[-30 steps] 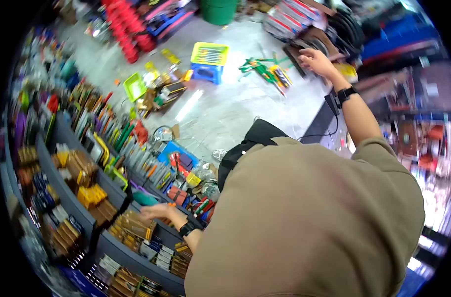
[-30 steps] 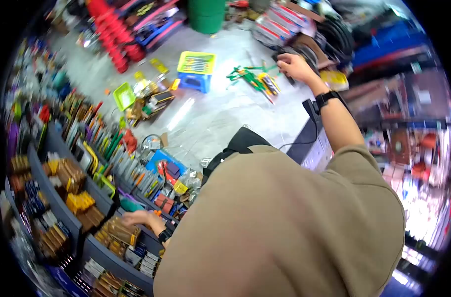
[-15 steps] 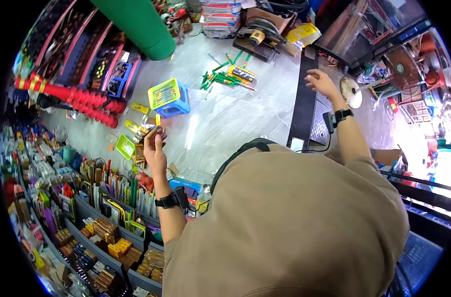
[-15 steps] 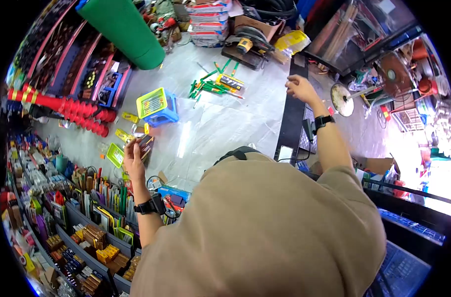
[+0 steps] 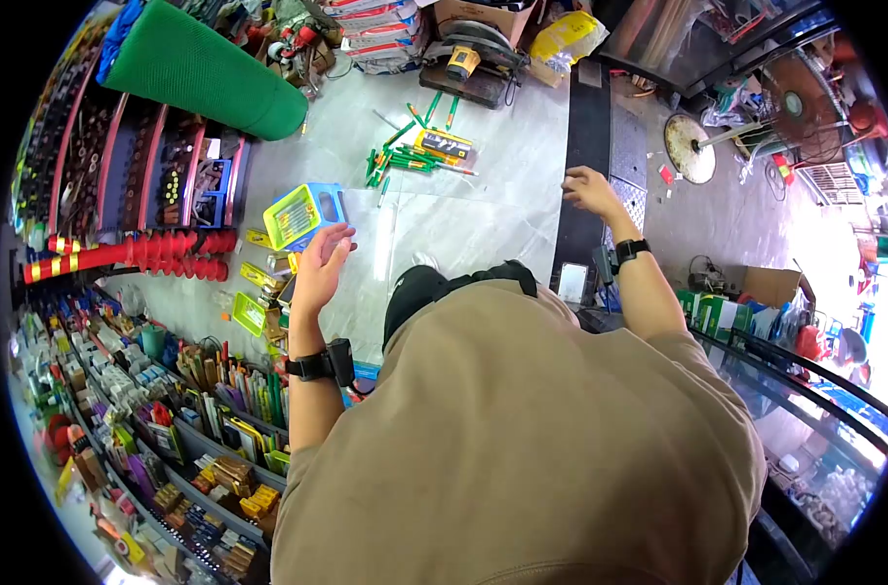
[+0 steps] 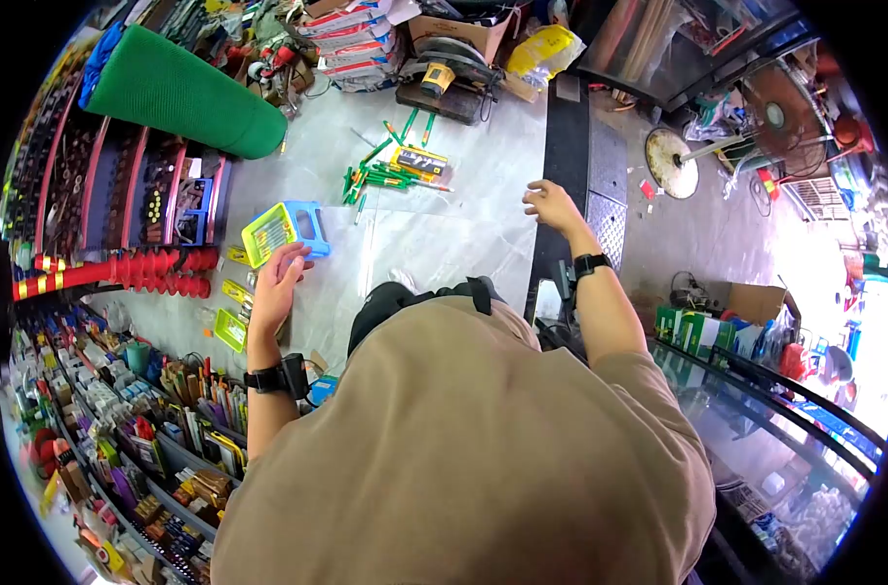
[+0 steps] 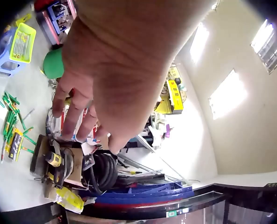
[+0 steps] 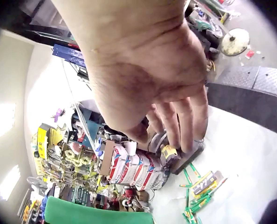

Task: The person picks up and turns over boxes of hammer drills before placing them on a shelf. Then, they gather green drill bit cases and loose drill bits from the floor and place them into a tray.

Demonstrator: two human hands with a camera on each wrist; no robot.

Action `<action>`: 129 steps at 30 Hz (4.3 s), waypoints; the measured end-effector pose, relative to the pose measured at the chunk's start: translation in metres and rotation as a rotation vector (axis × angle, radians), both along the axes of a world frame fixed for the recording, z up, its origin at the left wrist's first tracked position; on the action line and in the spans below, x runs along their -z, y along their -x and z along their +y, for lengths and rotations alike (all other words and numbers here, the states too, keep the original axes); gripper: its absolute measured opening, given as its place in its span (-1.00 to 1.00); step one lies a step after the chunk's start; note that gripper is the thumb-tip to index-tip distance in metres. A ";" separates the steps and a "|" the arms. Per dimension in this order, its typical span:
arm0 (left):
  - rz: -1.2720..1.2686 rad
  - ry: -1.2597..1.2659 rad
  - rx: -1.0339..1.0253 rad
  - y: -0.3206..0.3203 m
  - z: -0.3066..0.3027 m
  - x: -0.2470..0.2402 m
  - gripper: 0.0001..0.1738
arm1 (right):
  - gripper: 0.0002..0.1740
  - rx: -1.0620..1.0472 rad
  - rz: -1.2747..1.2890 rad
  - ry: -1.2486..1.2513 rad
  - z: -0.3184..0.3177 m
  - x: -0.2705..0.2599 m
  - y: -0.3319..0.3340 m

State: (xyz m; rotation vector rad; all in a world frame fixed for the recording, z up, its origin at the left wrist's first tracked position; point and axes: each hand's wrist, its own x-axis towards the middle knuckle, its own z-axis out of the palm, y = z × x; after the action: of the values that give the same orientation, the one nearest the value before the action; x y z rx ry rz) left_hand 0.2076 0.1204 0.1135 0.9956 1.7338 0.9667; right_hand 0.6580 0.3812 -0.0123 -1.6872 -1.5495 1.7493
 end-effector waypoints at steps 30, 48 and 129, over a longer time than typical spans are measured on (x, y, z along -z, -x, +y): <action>0.220 0.697 0.541 0.240 0.488 0.578 -0.34 | -0.26 -0.263 -0.444 0.176 0.276 0.509 0.278; -0.222 0.610 0.173 0.170 0.546 0.870 0.15 | -0.22 0.652 0.374 0.607 0.255 0.737 0.339; -1.096 -0.929 -0.961 -0.146 0.273 -0.061 -0.20 | 0.39 -1.644 0.927 0.822 0.340 -0.320 0.187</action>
State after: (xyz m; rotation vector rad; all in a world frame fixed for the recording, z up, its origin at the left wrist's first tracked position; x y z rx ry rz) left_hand 0.3536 0.3931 0.1748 -0.1104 0.6657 2.4480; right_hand 0.4709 0.7210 0.3078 1.0332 -1.6946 3.2771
